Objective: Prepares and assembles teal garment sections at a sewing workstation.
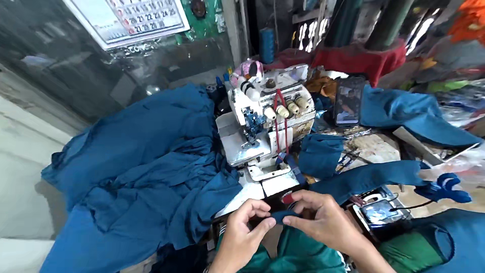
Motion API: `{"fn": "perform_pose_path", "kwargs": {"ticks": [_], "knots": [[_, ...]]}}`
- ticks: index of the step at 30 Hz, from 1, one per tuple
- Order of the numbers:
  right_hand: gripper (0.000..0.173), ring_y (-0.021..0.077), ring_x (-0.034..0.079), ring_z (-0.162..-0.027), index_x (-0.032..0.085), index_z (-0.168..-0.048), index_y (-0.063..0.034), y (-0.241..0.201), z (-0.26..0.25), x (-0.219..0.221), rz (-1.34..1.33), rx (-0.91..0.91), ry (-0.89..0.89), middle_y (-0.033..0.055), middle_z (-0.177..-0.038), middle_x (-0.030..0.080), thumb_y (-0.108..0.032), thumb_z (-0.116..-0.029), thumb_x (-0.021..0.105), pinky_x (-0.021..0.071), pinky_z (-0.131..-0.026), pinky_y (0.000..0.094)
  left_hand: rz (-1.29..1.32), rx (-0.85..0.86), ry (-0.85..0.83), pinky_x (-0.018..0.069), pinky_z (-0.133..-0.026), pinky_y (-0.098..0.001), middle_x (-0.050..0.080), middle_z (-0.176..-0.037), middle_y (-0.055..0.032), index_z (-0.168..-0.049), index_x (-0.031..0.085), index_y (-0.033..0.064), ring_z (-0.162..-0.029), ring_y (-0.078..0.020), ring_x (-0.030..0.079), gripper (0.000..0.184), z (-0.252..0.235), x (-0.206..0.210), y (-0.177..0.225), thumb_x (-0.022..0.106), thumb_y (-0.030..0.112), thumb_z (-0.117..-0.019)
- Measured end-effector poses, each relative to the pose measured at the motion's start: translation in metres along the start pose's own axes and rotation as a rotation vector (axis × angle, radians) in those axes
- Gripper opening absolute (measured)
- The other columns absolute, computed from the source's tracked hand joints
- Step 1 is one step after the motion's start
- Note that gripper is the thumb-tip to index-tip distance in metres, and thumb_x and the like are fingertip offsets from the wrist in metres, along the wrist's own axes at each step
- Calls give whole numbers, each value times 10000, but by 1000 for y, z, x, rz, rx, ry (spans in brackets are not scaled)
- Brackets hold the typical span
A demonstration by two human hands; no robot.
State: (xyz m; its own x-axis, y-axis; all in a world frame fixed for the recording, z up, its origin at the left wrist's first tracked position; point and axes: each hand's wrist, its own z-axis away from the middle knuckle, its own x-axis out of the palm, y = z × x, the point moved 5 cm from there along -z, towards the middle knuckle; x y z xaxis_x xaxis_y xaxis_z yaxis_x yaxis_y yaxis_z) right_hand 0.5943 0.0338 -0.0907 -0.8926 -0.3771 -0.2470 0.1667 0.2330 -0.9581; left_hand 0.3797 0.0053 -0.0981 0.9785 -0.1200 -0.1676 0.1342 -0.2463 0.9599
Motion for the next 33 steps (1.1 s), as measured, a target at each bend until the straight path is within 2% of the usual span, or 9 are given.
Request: {"fn": "perform_pose_path", "kwargs": {"ticks": [2, 7, 12, 15, 19, 23, 27, 30, 33], "knots": [[375, 116, 704, -685, 708, -1252, -190, -4, 0, 2, 9, 15, -25, -25, -904, 756, -273, -899, 805, 611, -578, 295, -20, 31, -5, 657, -715, -365, 744, -967, -66, -1120, 648, 49, -825, -211, 740, 288, -3, 0, 3, 801, 128, -889], [368, 125, 700, -639, 664, -1310, -170, -14, 2, 3, -32, 27, -89, -10, -933, 762, -210, -953, 743, 602, -518, 303, -45, 50, 7, 629, -678, -331, 718, -910, -48, -1061, 663, 59, -771, -179, 705, 244, -3, 1, 9, 806, 139, -879], [348, 130, 718, -809, 620, -1344, -123, -14, 0, 7, 13, -67, -160, 17, -995, 726, -118, -997, 646, 639, -719, 316, -21, 92, 62, 611, -637, -313, 705, -844, -72, -1023, 655, 37, -713, -185, 687, 309, 1, -3, 7, 866, 108, -809], [358, 102, 676, -734, 642, -1332, -143, -11, -2, 9, 89, -90, -127, 5, -924, 718, -224, -986, 688, 600, -655, 296, -76, 100, 73, 594, -595, -294, 708, -846, -49, -1037, 692, 48, -684, -161, 670, 263, -1, -7, 7, 847, 131, -841], [367, 111, 699, -675, 665, -1288, -170, -10, -4, 4, 68, 8, -94, -11, -889, 736, -254, -941, 753, 614, -576, 302, -120, 112, 54, 638, -661, -302, 759, -1007, -46, -1138, 734, 48, -754, -161, 721, 227, -5, -4, 2, 756, 76, -914], [373, 140, 716, -644, 646, -1310, -164, -15, -4, -1, 21, 79, -125, 2, -928, 756, -205, -950, 740, 624, -537, 314, -57, 113, 89, 644, -667, -318, 754, -946, -80, -1084, 715, 15, -759, -191, 729, 217, -9, -1, 3, 782, 43, -879], [333, 123, 703, -655, 630, -1321, -157, -11, -5, -3, 37, 38, -139, -9, -1007, 748, -172, -992, 671, 623, -554, 305, -5, 119, 149, 619, -598, -320, 727, -866, -111, -1010, 655, 6, -669, -204, 694, 258, -13, -1, 4, 833, 48, -828], [360, 83, 671, -681, 653, -1315, -194, -7, -9, -5, 119, -40, -94, -44, -967, 738, -273, -969, 712, 585, -579, 282, -31, 152, 174, 598, -553, -302, 702, -828, -89, -992, 659, 25, -630, -188, 665, 277, -17, -2, 10, 862, 92, -815], [375, 81, 666, -664, 679, -1278, -218, -8, -12, -14, 143, -48, -20, -56, -890, 735, -337, -931, 759, 576, -567, 276, -75, 142, 170, 647, -674, -334, 738, -892, -77, -1013, 710, 39, -758, -209, 724, 238, -22, -7, 12, 849, 129, -842]]}}
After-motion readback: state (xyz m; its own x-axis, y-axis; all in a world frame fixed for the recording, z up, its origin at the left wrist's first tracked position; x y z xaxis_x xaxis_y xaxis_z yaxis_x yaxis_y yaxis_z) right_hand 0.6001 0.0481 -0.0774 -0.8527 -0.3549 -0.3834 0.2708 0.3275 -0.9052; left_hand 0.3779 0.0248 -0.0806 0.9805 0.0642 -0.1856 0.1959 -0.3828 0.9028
